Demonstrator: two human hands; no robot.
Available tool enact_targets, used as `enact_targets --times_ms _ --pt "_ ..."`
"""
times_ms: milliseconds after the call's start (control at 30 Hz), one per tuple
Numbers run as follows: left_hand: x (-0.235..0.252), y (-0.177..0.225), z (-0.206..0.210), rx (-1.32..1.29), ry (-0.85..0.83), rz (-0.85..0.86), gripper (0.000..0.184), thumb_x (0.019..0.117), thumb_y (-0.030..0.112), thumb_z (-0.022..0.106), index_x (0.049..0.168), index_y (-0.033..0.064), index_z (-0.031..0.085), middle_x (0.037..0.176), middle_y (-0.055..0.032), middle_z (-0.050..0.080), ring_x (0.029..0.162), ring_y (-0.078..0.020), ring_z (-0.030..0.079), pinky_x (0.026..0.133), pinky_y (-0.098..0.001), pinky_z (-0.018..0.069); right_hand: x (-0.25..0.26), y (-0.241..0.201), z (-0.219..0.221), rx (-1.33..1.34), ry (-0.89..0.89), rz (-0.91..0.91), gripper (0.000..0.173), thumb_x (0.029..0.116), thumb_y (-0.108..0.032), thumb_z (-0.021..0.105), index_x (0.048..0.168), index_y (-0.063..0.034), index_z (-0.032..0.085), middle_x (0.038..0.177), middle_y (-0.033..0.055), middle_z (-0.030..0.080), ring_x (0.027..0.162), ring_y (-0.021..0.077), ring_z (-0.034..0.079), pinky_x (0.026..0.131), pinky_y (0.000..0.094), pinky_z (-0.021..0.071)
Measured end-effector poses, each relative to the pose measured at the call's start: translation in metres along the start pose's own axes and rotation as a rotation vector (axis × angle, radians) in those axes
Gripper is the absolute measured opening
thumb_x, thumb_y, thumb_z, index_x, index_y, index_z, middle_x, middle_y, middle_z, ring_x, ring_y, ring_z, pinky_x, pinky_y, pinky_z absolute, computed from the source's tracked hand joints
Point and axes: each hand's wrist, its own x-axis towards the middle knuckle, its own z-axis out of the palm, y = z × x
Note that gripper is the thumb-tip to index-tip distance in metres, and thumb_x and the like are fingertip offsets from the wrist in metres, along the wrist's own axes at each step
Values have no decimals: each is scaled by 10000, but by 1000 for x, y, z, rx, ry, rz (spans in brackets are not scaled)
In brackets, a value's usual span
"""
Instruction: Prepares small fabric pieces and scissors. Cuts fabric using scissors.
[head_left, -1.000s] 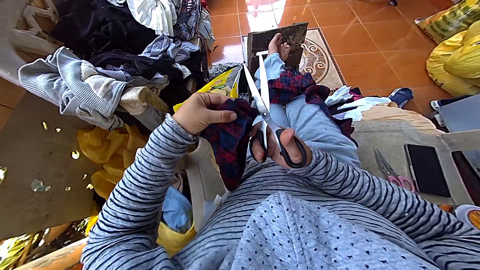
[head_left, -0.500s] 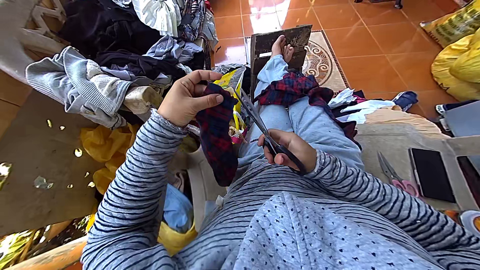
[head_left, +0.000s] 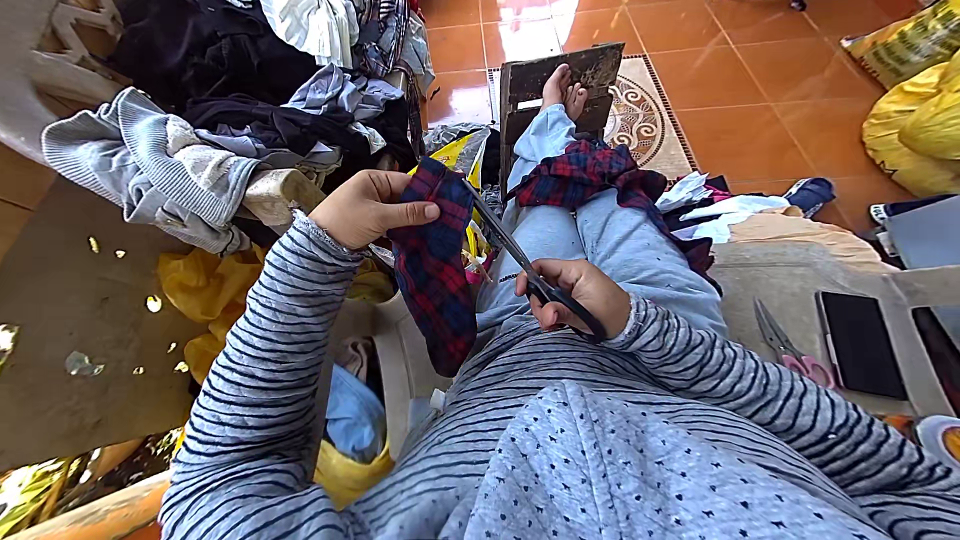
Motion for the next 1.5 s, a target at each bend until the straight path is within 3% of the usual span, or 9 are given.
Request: enact_targets --times_ms 267,533,700,733,933,1167,1300,1433,1500 --pt "0 3 10 52 11 87 54 933 40 685 944 57 735 801 13 754 718 -52 721 704 -237 626 2 0 0 -32 -107 -6 665 828 -682 723 1137 -104 612 740 -133 609 633 -48 572 578 133 481" --pt "4 2 25 75 15 34 45 913 35 716 956 47 724 797 9 748 711 -46 713 687 -223 615 6 2 6 55 -73 -7 615 844 -665 717 1104 -116 621 709 -144 602 597 -47 572 551 129 485" --pt "10 -4 35 -38 41 37 502 910 -5 702 1382 54 539 1026 -55 748 841 -104 737 790 -261 627 6 2 6 112 -104 4 599 855 -667 702 1097 -125 622 714 -139 621 604 -25 606 557 153 519" --pt "11 -5 36 -42 36 38 503 908 -16 702 1384 43 551 1047 -52 747 847 -97 734 794 -254 624 6 3 7 131 -120 0 611 856 -673 698 1105 -120 620 722 -131 625 610 -17 612 566 161 528" --pt "12 -8 38 -57 86 34 404 867 -44 733 1235 34 584 947 -37 766 810 -91 744 760 -245 627 8 4 7 130 -211 -57 752 858 -748 624 1211 -87 559 826 -92 633 727 -14 605 660 155 500" --pt "12 -8 40 -28 105 31 409 842 -58 756 1196 41 576 923 -34 761 788 -92 743 755 -248 629 10 3 11 124 -145 -29 713 844 -740 651 1161 -105 584 775 -111 618 671 -11 608 626 167 521" --pt "12 -7 37 -53 -1 58 506 882 -55 711 1362 23 567 1036 -49 753 839 -94 734 790 -249 625 8 5 11 146 -139 -45 617 876 -682 668 1109 -114 611 731 -124 609 616 -22 596 564 154 511" --pt "13 -14 35 -126 -103 90 221 900 -28 682 1107 49 678 989 -1 758 866 -66 727 793 -244 618 9 5 11 168 -191 -67 572 907 -631 670 1111 -100 611 731 -118 609 616 -23 594 566 150 508" --pt "12 -15 35 -148 -151 53 207 894 -19 673 1085 59 689 992 2 757 866 -66 725 787 -246 619 9 5 10 172 -225 -61 585 905 -640 667 1120 -100 604 740 -115 610 625 -22 592 571 151 503"
